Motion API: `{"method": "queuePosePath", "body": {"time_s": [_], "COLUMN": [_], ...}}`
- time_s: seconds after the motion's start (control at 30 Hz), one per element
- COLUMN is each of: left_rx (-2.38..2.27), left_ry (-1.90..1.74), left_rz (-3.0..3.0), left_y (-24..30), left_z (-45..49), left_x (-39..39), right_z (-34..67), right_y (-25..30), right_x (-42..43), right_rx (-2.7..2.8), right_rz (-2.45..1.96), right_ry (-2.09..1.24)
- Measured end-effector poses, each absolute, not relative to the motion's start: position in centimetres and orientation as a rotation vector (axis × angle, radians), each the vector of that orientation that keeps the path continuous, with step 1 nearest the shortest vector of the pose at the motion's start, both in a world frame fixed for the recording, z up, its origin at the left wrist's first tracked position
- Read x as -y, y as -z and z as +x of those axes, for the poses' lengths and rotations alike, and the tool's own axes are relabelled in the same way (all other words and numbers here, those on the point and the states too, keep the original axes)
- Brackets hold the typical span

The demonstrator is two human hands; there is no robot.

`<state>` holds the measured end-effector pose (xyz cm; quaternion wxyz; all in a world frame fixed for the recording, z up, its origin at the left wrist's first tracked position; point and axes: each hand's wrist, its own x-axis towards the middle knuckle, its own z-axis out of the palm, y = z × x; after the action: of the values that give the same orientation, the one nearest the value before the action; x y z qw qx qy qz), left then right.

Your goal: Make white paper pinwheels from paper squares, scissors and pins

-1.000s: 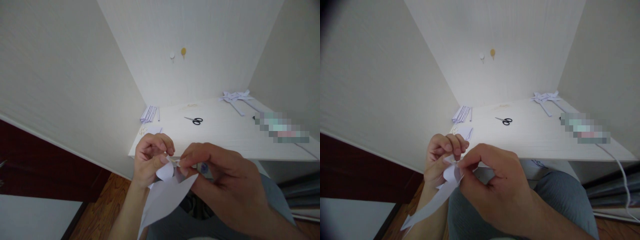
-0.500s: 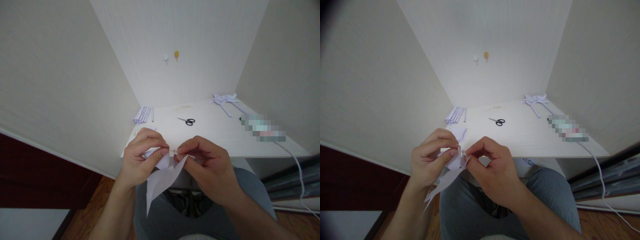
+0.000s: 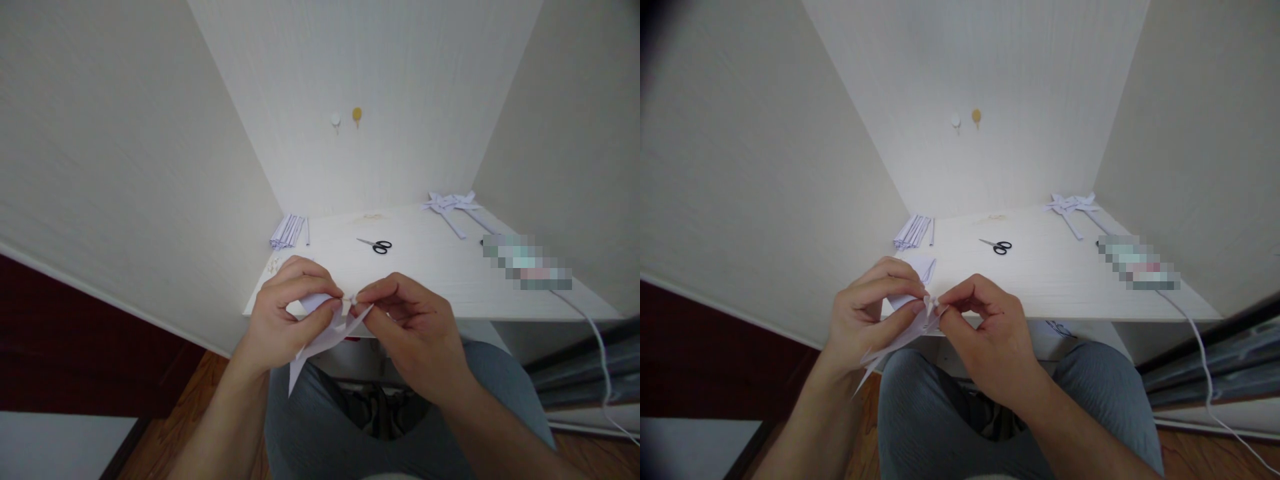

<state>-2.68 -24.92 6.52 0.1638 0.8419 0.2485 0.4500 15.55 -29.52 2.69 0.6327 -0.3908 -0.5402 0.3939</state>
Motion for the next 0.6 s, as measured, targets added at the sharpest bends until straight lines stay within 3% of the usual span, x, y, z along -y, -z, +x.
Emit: {"method": "queuePosePath", "body": {"time_s": [0.6], "left_rx": [-0.656], "left_ry": [-1.075], "left_rz": [2.638], "left_y": [-7.7], "left_z": [-2.2], "left_x": [24.1], "right_z": [16.3], "right_y": [-1.9], "right_x": [29.0], "right_rx": [1.32], "right_rz": [-0.928], "right_ry": [-0.875]}}
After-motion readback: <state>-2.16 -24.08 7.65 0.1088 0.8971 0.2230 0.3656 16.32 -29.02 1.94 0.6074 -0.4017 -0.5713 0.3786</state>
